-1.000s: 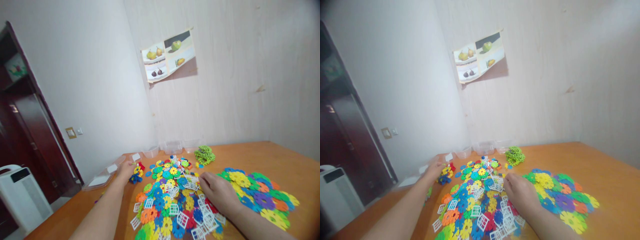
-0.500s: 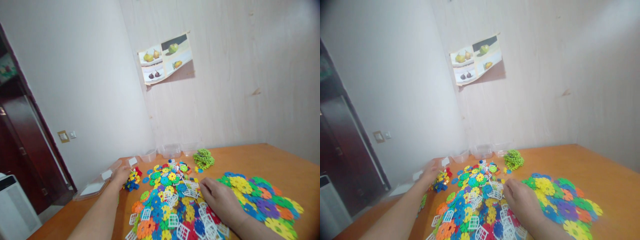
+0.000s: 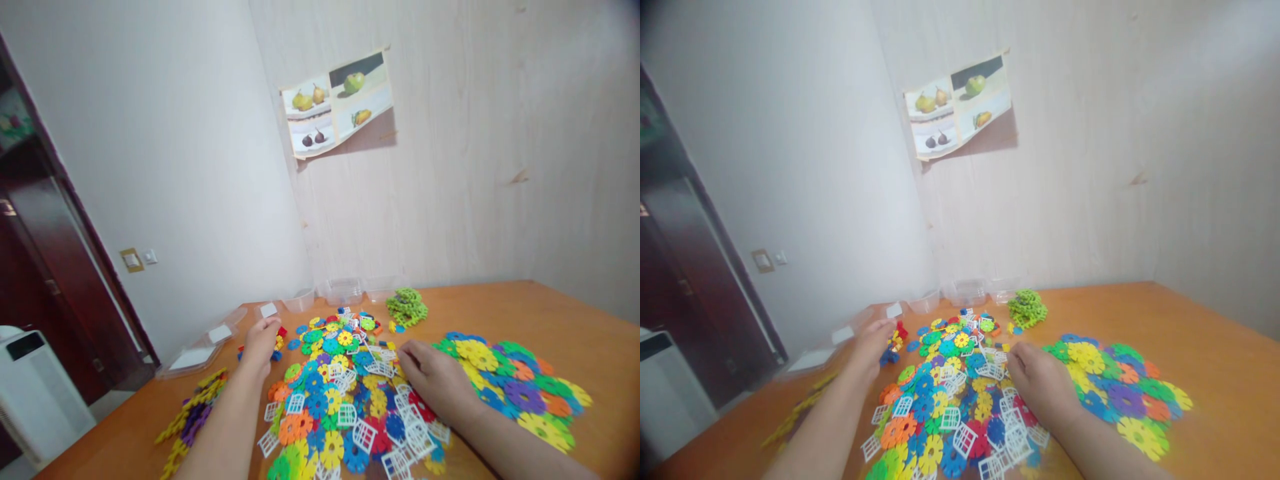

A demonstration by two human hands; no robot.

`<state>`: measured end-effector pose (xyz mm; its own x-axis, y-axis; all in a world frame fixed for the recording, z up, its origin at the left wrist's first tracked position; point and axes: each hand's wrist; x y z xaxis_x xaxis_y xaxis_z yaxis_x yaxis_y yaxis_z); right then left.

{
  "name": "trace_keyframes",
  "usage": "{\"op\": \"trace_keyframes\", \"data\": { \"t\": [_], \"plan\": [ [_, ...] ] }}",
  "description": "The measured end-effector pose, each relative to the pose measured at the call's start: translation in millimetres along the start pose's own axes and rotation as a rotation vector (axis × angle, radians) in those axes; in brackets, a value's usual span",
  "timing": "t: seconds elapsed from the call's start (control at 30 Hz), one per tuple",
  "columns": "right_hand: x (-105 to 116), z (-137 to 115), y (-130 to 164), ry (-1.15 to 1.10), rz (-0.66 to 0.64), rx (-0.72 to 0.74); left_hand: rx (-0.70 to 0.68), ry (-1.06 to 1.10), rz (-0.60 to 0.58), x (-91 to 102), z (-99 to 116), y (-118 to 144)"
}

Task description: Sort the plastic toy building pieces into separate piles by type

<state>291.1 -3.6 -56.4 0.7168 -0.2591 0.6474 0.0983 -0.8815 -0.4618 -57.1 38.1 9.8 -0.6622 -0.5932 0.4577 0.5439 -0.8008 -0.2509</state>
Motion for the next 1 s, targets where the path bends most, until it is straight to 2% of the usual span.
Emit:
{"op": "trace_keyframes", "data": {
  "t": [0.13, 0.23, 0.33, 0.43, 0.57, 0.8, 0.9, 1.0],
  "plan": [
    [-1, 2, -1, 0.001, -0.004, -0.001, -0.011, 0.076, -0.100, -13.9, 22, 32],
    [-1, 3, -1, 0.002, -0.009, -0.003, -0.080, 0.103, -0.213, -25.8, 36, 56],
    [-2, 4, -3, 0.007, -0.020, -0.019, -0.170, 0.035, -0.331, -34.4, 36, 71],
    [-1, 3, -3, 0.020, -0.022, -0.031, -0.261, -0.070, -0.426, -38.7, 24, 73],
    [1, 0, -2, 0.014, -0.017, -0.040, -0.399, -0.242, -0.457, -44.8, 11, 70],
    [2, -11, 1, 0.026, -0.027, 0.011, -0.889, -0.520, -0.491, -63.2, 21, 97],
    [2, -17, 2, 0.049, -0.030, 0.044, -0.976, -0.603, -0.496, -69.3, 25, 104],
    [3, -21, 3, 0.049, -0.031, 0.067, -0.999, -0.620, -0.487, -72.3, 26, 105]
  ]
}}
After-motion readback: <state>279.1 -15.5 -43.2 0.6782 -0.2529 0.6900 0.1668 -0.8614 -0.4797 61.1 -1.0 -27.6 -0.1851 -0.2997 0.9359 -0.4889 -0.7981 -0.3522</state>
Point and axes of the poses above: each hand's wrist, its own y-axis away from the middle knuckle, its own x-axis out of the back of the hand, z = x × y, and after that the axes turned 10 degrees about -y, right-handed
